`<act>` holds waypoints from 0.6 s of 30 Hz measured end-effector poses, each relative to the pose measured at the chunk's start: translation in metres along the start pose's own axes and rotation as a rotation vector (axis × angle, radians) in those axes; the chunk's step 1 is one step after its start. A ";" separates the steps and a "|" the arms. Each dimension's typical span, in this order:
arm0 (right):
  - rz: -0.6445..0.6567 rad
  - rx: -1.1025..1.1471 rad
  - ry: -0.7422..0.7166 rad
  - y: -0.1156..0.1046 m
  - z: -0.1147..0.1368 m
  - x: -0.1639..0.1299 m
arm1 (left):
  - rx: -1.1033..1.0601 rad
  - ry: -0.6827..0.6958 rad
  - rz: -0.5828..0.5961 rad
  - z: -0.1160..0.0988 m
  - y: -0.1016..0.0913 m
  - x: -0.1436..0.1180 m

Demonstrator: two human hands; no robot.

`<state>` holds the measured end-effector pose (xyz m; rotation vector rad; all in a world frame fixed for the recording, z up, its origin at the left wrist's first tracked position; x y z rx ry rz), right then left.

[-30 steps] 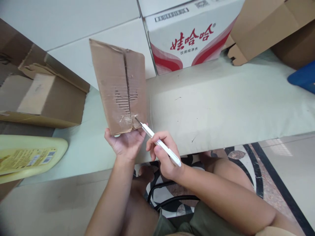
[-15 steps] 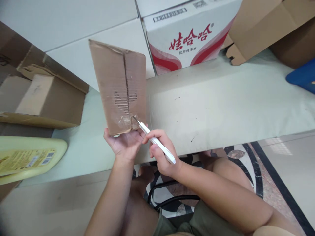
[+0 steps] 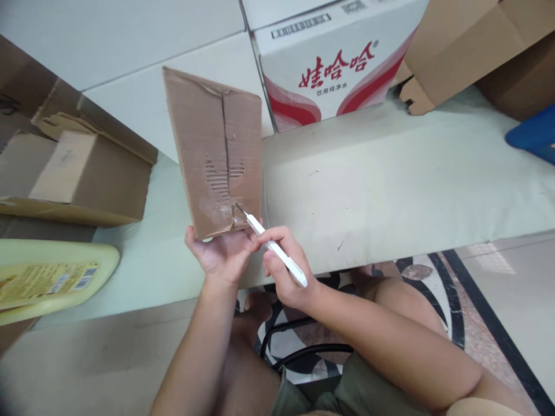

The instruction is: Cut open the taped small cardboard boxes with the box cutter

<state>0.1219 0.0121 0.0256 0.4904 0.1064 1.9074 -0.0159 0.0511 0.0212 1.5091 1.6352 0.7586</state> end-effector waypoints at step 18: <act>-0.001 0.011 -0.007 0.004 -0.009 0.007 | 0.017 0.016 -0.006 0.003 0.003 -0.001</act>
Point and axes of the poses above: each hand's wrist, its own x-axis towards the middle knuckle, its own y-axis out of the palm, z = x × y, the point moved 6 cm from there along x, towards the middle knuckle, and after that the axes turned 11 degrees about z, right-handed, at the moved point
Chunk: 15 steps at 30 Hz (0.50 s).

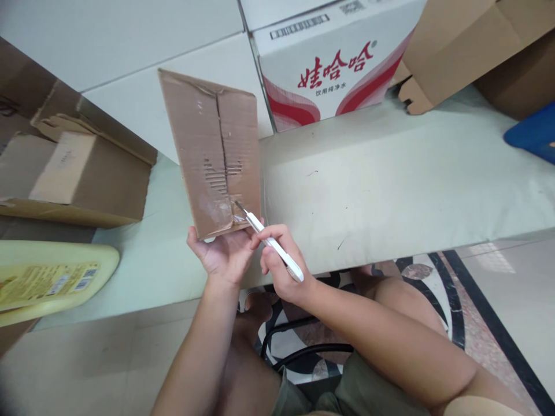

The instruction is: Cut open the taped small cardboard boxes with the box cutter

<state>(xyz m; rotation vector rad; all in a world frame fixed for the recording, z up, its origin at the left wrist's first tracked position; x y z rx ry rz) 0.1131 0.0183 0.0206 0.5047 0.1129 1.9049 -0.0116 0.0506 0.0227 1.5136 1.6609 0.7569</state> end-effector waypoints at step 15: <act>0.062 0.015 0.052 0.007 -0.004 -0.010 | -0.023 0.059 -0.061 -0.006 -0.008 0.002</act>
Point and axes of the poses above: each hand's wrist, its own x-axis towards the middle knuckle, its own y-axis out of the palm, z = x × y, the point moved 6 cm from there along x, towards the middle knuckle, and after that the axes turned 11 degrees about z, right-handed, at the moved point
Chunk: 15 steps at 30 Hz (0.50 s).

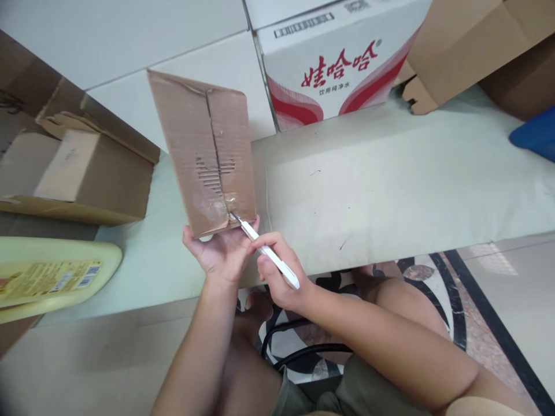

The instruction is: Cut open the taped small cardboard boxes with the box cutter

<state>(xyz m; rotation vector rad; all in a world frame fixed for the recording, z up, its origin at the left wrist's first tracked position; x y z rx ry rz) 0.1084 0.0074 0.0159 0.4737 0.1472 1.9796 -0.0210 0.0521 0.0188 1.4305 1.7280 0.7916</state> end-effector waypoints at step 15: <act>-0.089 0.033 -0.113 -0.006 0.015 0.003 | -0.032 -0.031 0.067 -0.001 -0.003 0.003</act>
Point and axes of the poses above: each hand's wrist, its own x-axis towards the middle knuckle, its own y-axis out of the palm, z = x × y, the point moved 6 cm from there along x, towards the middle knuckle, and after that the axes turned 11 degrees about z, right-handed, at the moved point
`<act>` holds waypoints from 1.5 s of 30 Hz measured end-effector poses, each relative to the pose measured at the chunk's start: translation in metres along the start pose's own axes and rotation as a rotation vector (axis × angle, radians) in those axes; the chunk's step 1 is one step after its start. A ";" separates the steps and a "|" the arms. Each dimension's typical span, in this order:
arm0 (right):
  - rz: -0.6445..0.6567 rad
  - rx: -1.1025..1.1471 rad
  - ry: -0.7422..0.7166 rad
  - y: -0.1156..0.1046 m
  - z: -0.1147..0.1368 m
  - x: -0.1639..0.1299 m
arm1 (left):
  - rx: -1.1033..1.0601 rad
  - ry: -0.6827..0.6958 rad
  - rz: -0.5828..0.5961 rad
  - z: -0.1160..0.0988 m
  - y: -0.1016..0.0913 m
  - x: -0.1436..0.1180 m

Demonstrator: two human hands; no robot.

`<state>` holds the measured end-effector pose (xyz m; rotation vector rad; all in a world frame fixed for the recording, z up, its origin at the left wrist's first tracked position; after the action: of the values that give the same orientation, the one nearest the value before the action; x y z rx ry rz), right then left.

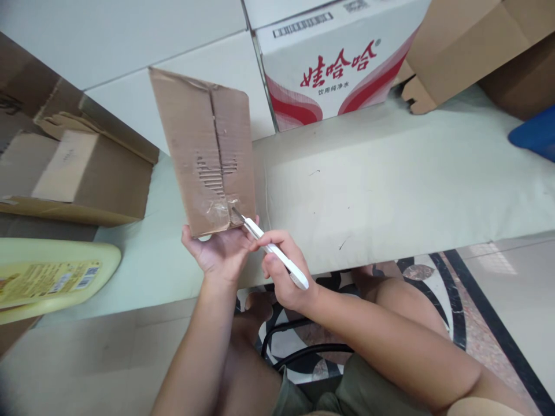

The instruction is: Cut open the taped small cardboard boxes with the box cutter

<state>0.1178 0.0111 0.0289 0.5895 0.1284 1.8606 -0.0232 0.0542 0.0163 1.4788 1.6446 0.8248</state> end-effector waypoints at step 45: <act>0.163 -0.117 0.047 0.014 -0.010 -0.006 | 0.013 -0.060 -0.086 0.016 0.002 -0.002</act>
<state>0.1026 0.0025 0.0233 0.4876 0.0016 2.0256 -0.0087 0.0521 0.0103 1.4172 1.6594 0.7173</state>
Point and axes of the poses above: each hand's wrist, its own x-axis towards the middle knuckle, its own y-axis out of the palm, z = x × y, the point moved 6 cm from there along x, towards the middle knuckle, and after that the axes turned 11 degrees about z, right-handed, at the moved point
